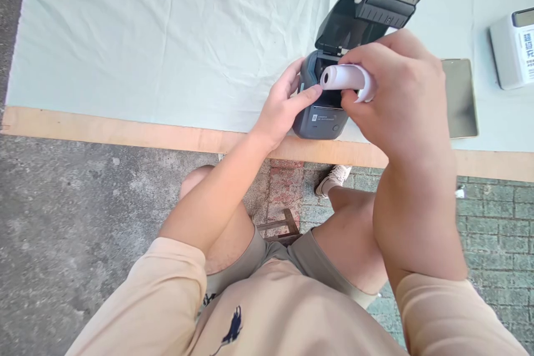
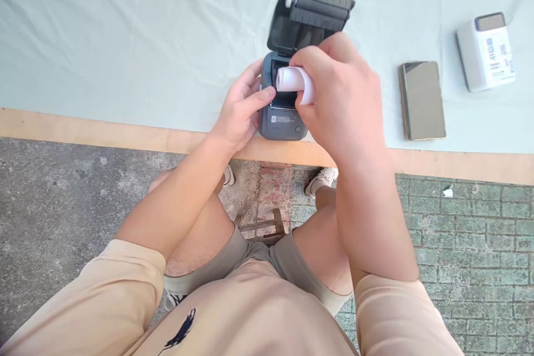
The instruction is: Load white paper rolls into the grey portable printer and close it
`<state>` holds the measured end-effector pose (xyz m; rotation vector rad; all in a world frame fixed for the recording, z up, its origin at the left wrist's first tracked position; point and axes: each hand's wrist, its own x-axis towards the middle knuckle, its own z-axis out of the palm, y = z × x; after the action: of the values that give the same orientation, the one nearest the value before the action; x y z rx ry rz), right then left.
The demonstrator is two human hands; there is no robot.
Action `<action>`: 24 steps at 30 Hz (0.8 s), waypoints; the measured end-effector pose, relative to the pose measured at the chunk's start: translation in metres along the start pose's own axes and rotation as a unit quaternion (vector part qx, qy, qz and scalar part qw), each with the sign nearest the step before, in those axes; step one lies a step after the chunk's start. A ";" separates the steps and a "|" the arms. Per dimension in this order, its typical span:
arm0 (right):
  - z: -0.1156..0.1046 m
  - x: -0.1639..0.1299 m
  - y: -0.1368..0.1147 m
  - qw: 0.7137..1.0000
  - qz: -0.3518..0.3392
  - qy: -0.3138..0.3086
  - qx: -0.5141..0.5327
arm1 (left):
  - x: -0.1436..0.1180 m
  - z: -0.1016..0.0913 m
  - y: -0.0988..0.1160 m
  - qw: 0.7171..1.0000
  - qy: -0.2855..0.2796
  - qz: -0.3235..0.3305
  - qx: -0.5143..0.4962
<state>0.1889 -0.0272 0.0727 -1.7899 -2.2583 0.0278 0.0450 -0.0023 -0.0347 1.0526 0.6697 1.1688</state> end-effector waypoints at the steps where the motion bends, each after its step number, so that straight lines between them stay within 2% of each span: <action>1: 0.000 0.000 -0.002 1.000 0.003 0.001 -0.003 | 0.000 0.000 0.000 1.000 0.000 0.002 0.006; 7: -0.001 0.001 -0.009 1.000 0.009 -0.006 -0.013 | -0.001 0.000 0.001 1.000 -0.005 0.015 0.003; 14: -0.005 0.000 -0.002 1.000 -0.009 0.022 0.004 | -0.001 0.001 0.001 1.000 0.012 -0.003 -0.004; 19: -0.002 -0.002 -0.006 1.000 0.004 -0.001 -0.019 | -0.002 0.002 0.000 1.000 0.013 0.023 0.008; 24: 0.003 -0.004 -0.013 0.999 0.000 0.023 -0.039 | -0.003 0.002 0.002 0.999 0.010 0.033 0.032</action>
<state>0.1771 -0.0337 0.0713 -1.8086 -2.2569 -0.1007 0.0451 -0.0061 -0.0326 1.1253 0.6974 1.2226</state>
